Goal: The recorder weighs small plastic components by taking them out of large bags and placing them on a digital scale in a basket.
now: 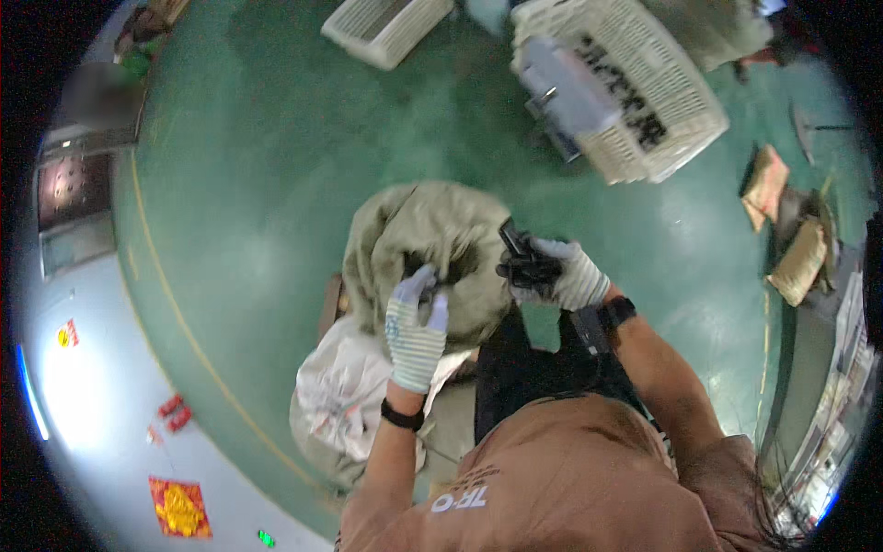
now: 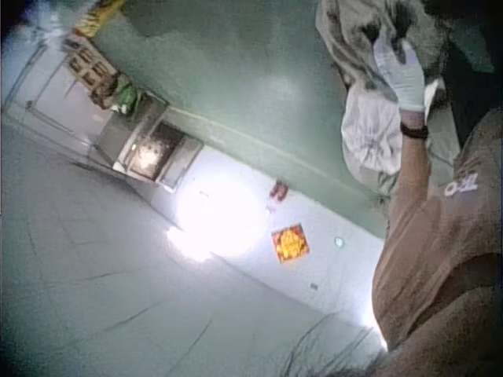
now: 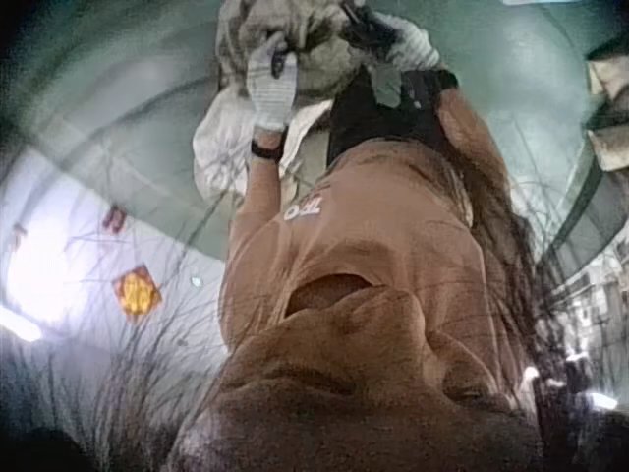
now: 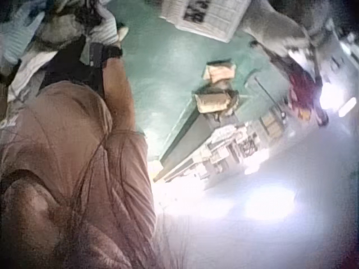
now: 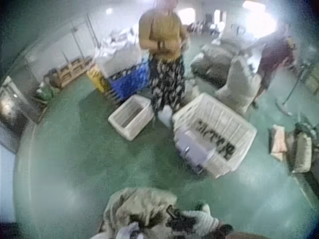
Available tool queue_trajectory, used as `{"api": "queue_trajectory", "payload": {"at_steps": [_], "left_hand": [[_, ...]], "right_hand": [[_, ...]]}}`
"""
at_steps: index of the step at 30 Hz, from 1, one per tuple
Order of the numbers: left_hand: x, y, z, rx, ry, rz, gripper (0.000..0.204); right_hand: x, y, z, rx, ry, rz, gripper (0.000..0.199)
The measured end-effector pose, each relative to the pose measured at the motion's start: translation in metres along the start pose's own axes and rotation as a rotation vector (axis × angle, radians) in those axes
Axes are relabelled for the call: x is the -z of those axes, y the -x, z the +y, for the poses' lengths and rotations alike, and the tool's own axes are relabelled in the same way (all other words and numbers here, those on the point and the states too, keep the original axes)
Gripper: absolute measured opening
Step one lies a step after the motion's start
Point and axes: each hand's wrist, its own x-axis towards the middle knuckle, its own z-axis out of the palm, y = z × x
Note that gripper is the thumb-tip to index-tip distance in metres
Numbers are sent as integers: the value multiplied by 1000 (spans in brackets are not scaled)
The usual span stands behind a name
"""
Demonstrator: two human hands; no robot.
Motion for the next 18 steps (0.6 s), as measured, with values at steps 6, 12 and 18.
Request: {"api": "queue_trajectory", "payload": {"at_steps": [6,12,18], "left_hand": [[-57,-7,49,-94,-58,-212,36],[-178,-5,92,-72,-243,-427,33],[-277,18,109,192,-241,-597,34]], "right_hand": [[51,104,-148,387,-90,-14,45],[121,125,-317,678,-122,602,37],[241,212,-364,331,300,458,36]]}}
